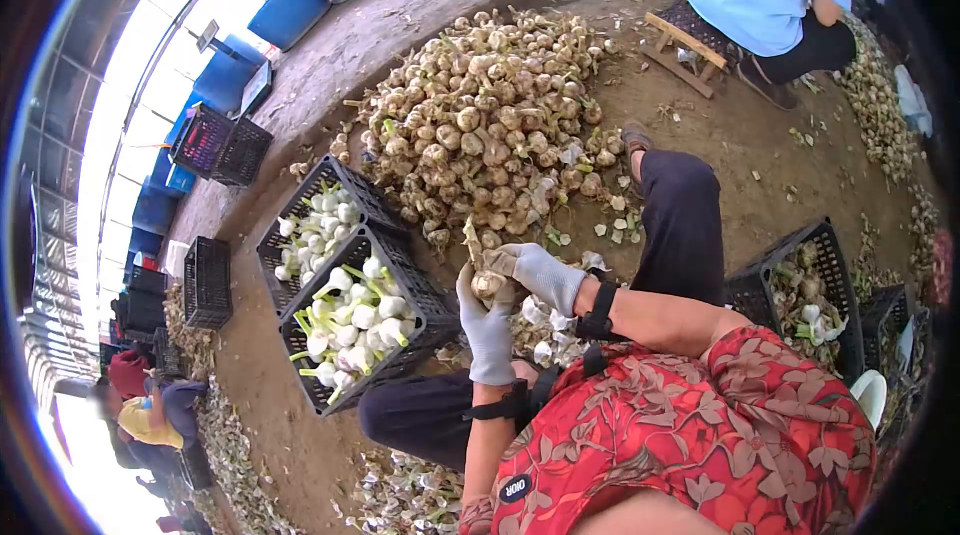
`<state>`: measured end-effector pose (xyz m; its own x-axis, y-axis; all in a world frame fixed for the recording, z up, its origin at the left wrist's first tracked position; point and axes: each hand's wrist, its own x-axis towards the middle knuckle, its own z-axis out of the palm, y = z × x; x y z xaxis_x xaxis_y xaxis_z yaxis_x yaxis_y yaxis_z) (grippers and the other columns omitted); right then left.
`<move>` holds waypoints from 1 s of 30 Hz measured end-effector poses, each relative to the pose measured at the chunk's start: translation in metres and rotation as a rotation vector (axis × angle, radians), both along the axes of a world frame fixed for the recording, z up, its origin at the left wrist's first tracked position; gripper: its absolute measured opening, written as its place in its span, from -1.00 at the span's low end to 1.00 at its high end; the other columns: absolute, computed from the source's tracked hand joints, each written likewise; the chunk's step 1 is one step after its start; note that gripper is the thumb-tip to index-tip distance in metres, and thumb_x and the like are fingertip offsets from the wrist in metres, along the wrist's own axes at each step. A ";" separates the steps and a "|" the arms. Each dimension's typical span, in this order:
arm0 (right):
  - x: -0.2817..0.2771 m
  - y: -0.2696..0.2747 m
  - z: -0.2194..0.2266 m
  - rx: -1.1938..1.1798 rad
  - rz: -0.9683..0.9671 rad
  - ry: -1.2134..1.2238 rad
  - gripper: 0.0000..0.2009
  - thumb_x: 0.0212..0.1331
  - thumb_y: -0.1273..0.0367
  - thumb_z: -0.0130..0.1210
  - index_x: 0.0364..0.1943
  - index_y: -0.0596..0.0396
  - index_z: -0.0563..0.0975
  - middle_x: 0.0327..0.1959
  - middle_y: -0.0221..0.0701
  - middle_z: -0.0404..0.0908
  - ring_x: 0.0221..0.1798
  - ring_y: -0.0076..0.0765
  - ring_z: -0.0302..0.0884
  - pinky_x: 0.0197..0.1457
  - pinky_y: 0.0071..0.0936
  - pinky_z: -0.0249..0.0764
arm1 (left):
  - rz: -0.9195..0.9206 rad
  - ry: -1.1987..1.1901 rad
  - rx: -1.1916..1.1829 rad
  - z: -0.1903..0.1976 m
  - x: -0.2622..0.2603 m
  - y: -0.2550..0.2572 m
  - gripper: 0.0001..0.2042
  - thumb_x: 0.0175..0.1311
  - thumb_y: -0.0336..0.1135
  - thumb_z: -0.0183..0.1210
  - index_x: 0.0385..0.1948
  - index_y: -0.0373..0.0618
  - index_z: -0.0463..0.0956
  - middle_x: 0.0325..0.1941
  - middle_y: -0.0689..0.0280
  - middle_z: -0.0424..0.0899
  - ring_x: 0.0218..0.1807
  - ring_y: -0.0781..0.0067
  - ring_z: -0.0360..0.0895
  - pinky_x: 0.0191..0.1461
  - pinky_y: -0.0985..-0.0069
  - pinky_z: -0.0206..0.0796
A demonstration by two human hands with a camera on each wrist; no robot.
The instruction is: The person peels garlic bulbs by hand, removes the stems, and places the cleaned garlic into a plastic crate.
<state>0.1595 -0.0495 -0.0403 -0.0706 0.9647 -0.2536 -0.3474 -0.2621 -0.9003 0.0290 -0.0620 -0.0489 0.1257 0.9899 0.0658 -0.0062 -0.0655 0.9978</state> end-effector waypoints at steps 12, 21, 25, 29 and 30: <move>0.009 -0.005 0.016 -0.001 0.166 -0.007 -0.69 0.16 0.28 0.27 -0.12 0.23 0.63 -0.31 -0.48 0.67 -0.31 -0.66 0.50 -0.20 -0.60 0.43 | -0.011 -0.205 -0.181 0.021 -0.010 -0.023 -0.29 0.22 -0.09 0.28 0.31 -0.24 0.17 -0.28 0.41 0.54 -0.41 0.70 0.42 -0.38 0.74 0.26; 0.025 -0.004 0.007 0.251 0.189 -0.565 -0.77 0.12 0.45 0.10 -0.15 0.26 0.60 -0.45 -0.26 0.64 -0.42 -0.42 0.57 -0.30 -0.44 0.49 | -0.094 -0.341 -0.229 0.015 -0.005 -0.014 -0.32 0.32 0.09 0.09 0.30 -0.26 0.19 -0.33 0.39 0.53 -0.56 0.71 0.30 -0.57 0.71 0.07; 0.019 -0.014 0.007 0.577 -0.019 -0.746 -0.70 0.07 0.50 0.04 -0.07 0.18 0.59 -0.23 -0.11 0.64 -0.18 -0.24 0.61 -0.08 -0.40 0.49 | -0.180 -0.847 -0.710 0.008 -0.008 -0.008 -0.51 0.41 0.03 -0.16 0.11 -0.21 0.37 -0.45 0.34 0.52 -0.75 0.63 0.12 -0.72 0.67 -0.04; 0.016 -0.017 0.019 0.164 0.057 -0.586 -0.70 0.09 0.50 0.03 -0.06 0.17 0.60 -0.23 -0.17 0.66 -0.19 -0.33 0.61 -0.09 -0.41 0.49 | -0.356 -0.938 -0.717 -0.033 -0.022 0.004 -0.50 0.38 0.06 -0.12 0.13 -0.17 0.32 -0.25 0.28 0.52 -0.53 0.55 0.27 -0.48 0.62 0.16; 0.015 -0.016 0.019 0.103 0.044 -0.568 -0.71 0.09 0.48 0.04 -0.07 0.17 0.60 -0.25 -0.17 0.66 -0.21 -0.30 0.61 -0.10 -0.40 0.49 | -0.197 -0.726 -0.586 -0.030 -0.017 0.003 -0.47 0.38 0.06 -0.08 0.18 -0.19 0.27 -0.13 0.24 0.50 -0.34 0.50 0.34 -0.30 0.55 0.23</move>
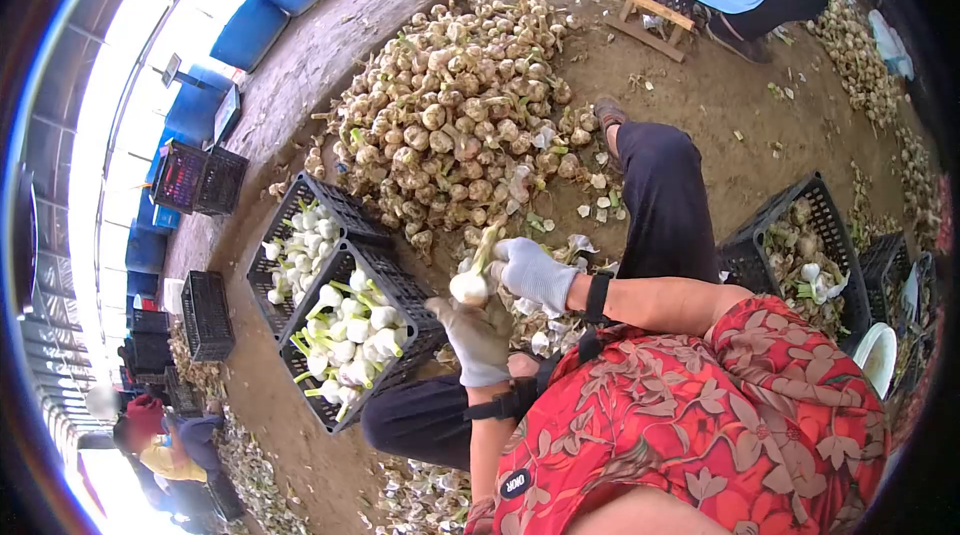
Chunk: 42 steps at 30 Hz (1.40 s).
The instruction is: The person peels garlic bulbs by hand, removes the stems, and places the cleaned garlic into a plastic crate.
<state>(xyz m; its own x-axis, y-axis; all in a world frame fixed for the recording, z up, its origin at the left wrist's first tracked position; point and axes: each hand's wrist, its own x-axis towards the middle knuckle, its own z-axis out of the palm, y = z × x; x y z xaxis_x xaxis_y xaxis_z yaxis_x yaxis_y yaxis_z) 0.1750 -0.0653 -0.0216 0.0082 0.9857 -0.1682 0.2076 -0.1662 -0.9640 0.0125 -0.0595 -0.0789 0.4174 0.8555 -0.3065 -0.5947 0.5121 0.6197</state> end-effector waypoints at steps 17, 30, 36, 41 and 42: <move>0.014 0.017 -0.062 0.182 -0.034 -0.702 -0.76 -0.03 0.35 0.09 -0.25 0.10 0.59 -0.26 -0.15 0.55 -0.16 -0.01 0.56 -0.11 -0.18 0.49 | 0.050 -0.205 -0.319 0.028 0.016 -0.009 -0.61 0.34 0.14 0.04 -0.29 -0.03 0.44 -0.60 0.49 0.37 -0.68 0.69 0.13 -0.68 0.69 -0.11; 0.025 -0.003 -0.004 0.111 0.299 -0.206 -0.56 0.01 0.20 0.30 -0.06 0.17 0.55 -0.07 -0.21 0.55 0.00 -0.20 0.53 0.05 -0.35 0.45 | 0.199 0.321 -0.029 0.033 0.001 -0.012 -0.52 0.32 0.20 0.03 -0.30 -0.13 0.51 -0.52 0.43 0.55 -0.62 0.70 0.43 -0.64 0.77 0.21; 0.015 -0.002 -0.001 -0.181 0.276 0.221 -0.66 0.04 0.23 0.31 -0.21 0.20 0.59 -0.36 -0.36 0.66 -0.33 -0.39 0.60 -0.23 -0.48 0.51 | 0.136 0.381 -0.046 0.053 0.011 -0.015 -0.55 0.33 0.15 0.06 -0.35 -0.15 0.51 -0.57 0.46 0.51 -0.65 0.72 0.39 -0.65 0.79 0.17; 0.023 -0.004 0.004 -0.383 0.225 0.577 -0.78 0.15 0.30 0.23 -0.27 0.19 0.64 -0.49 -0.37 0.67 -0.54 -0.52 0.60 -0.48 -0.59 0.52 | 0.071 0.209 -0.133 0.045 0.004 -0.016 -0.56 0.30 0.15 0.09 -0.32 -0.12 0.51 -0.54 0.46 0.52 -0.64 0.74 0.40 -0.67 0.81 0.14; 0.024 -0.006 0.014 -0.376 0.205 0.535 -0.78 0.14 0.30 0.23 -0.27 0.19 0.64 -0.48 -0.34 0.67 -0.51 -0.48 0.62 -0.45 -0.55 0.53 | 0.065 0.181 -0.129 0.042 0.002 -0.014 -0.57 0.30 0.15 0.09 -0.32 -0.11 0.50 -0.54 0.46 0.53 -0.63 0.74 0.41 -0.67 0.81 0.14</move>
<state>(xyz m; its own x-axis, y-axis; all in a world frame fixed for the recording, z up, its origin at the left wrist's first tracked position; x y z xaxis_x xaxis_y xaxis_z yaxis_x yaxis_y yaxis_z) 0.1988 -0.0712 -0.0073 -0.3515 0.8323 -0.4286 -0.2180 -0.5180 -0.8271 0.0149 -0.0738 -0.0366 0.2904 0.8279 -0.4798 -0.5141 0.5579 0.6515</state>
